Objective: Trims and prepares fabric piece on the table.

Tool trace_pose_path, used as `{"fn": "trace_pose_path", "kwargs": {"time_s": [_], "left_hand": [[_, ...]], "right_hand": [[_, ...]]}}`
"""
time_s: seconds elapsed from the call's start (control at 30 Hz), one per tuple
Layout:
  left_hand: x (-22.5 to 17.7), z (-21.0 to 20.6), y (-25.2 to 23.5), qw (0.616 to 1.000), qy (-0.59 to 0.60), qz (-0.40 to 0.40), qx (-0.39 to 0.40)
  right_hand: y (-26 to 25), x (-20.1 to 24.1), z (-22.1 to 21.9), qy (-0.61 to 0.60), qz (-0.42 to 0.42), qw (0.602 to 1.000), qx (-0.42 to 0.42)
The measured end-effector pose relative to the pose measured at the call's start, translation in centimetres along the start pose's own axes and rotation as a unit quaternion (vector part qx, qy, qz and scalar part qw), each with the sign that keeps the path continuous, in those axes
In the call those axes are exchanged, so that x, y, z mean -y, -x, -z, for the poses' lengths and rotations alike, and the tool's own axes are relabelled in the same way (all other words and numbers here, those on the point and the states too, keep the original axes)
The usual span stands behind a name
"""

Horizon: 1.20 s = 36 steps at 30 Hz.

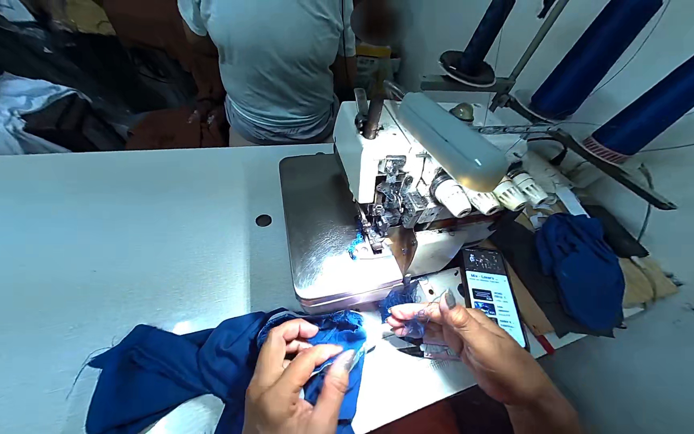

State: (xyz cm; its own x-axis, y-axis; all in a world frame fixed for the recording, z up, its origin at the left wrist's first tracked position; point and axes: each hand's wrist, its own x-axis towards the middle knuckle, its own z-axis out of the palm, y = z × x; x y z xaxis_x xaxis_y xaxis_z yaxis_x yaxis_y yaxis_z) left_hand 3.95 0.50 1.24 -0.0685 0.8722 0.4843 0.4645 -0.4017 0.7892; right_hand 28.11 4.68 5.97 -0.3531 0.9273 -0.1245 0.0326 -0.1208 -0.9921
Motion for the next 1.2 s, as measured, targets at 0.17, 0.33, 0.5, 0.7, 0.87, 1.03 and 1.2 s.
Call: {"fn": "trace_pose_path", "kwargs": {"time_s": [0.17,0.33,0.5,0.7,0.87,1.03,1.2], "left_hand": [[-3.3,-2.0,-2.4,0.990,-0.109,-0.083,0.018],[-3.5,-4.8,-5.2,0.986,-0.068,-0.143,0.050],[-2.9,-7.0,-5.4,0.941,-0.222,-0.248,0.058],[-6.5,-6.8,-5.4,0.893,-0.339,-0.114,0.274],[-3.5,-3.3,-5.4,0.953,-0.132,-0.167,0.214],[-2.6,-0.3,-5.1,0.971,-0.114,-0.120,0.170],[-2.4,0.5,-4.4,0.978,-0.087,-0.096,0.161]], "right_hand": [[-0.4,-0.5,-0.9,0.036,0.017,0.999,0.026],[-0.1,-0.5,0.1,0.186,0.103,0.977,0.008],[2.6,1.7,3.4,0.331,0.188,0.889,-0.255],[4.2,1.6,4.6,0.471,0.117,0.823,-0.296],[4.1,-1.3,2.1,0.453,0.168,0.833,-0.269],[3.4,-2.3,0.0,0.403,0.193,0.858,-0.252],[2.1,-3.0,-2.4,0.405,0.228,0.851,-0.245]]}}
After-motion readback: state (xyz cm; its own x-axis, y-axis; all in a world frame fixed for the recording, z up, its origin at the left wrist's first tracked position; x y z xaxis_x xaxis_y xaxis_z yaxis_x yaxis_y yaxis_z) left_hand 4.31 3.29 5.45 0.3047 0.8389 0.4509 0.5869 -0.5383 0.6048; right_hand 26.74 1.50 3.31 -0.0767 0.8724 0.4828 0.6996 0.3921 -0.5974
